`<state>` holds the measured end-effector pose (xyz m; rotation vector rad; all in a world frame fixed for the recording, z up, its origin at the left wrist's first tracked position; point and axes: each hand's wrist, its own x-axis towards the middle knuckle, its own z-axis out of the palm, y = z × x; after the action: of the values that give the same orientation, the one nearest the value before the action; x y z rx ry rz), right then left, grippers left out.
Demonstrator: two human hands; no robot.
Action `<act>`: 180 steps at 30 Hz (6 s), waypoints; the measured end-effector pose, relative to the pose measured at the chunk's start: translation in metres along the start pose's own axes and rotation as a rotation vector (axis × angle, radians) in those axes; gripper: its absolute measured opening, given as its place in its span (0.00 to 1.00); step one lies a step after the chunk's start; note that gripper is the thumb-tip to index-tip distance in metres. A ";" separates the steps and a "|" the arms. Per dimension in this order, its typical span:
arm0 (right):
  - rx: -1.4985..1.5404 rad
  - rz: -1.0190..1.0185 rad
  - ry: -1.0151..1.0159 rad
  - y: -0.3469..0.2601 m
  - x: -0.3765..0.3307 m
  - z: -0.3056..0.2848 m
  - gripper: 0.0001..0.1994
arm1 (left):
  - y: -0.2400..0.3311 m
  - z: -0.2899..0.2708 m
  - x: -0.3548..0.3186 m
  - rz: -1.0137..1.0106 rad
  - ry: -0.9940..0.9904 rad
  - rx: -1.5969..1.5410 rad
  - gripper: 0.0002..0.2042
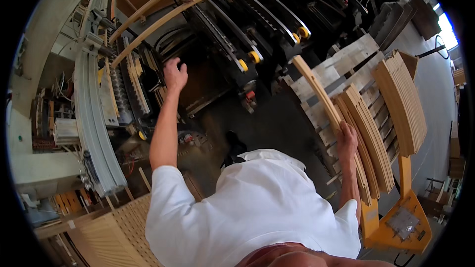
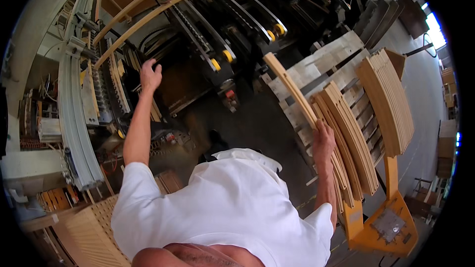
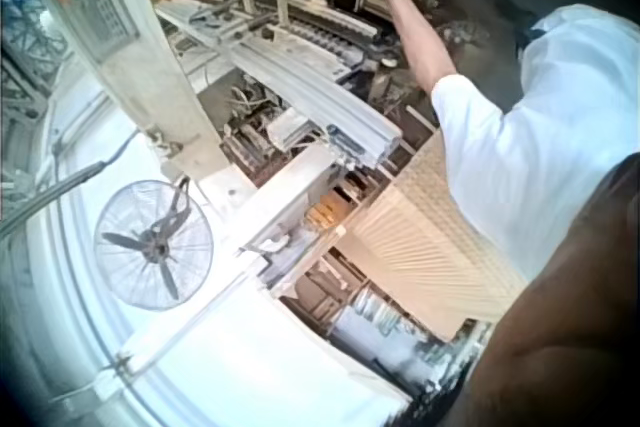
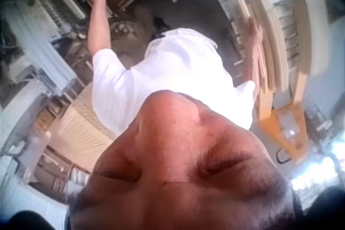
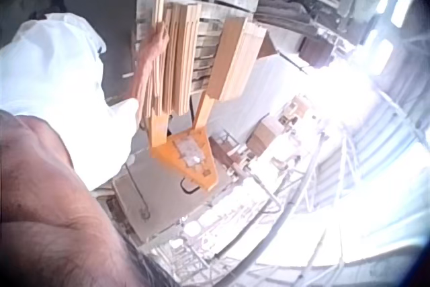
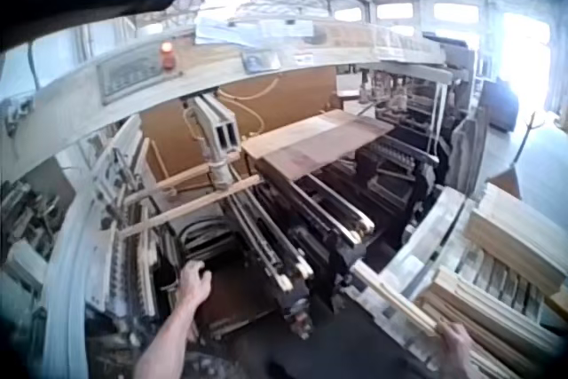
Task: The person repeatedly picks up thin wooden planks from a conveyor belt and stacks them onto a growing pile on a nearby pallet. The worker handles the planks one at a time, moving from the machine to the stack and back in a continuous loop.
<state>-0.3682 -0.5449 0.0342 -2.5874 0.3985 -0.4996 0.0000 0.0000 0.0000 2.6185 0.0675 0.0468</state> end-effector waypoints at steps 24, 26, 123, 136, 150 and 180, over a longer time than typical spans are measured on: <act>0.058 -0.787 -0.300 -0.349 0.278 0.195 0.20 | 0.025 -0.042 0.011 0.306 -0.064 0.128 0.13; 0.098 -0.882 -0.364 -0.384 0.296 0.242 0.19 | 0.023 -0.031 -0.046 0.279 -0.133 0.008 0.12; 0.346 -0.536 -0.618 -0.113 -0.024 0.176 0.14 | 0.009 -0.307 -0.577 -0.394 1.063 0.296 0.14; -0.364 0.137 -0.040 0.192 -0.107 -0.003 0.17 | 0.154 0.114 -0.407 -0.066 -0.426 -0.578 0.16; -0.317 0.107 0.037 0.157 -0.111 -0.030 0.16 | 0.076 0.062 -0.191 0.091 -0.101 -0.261 0.15; 0.136 -0.842 -0.270 -0.361 0.296 0.224 0.19 | 0.023 -0.041 -0.031 0.334 -0.139 0.077 0.15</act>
<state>0.0554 -0.2583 0.1110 -2.5391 -0.8185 -0.4062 -0.0315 -0.0016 0.0465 2.6739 -0.4241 -0.0221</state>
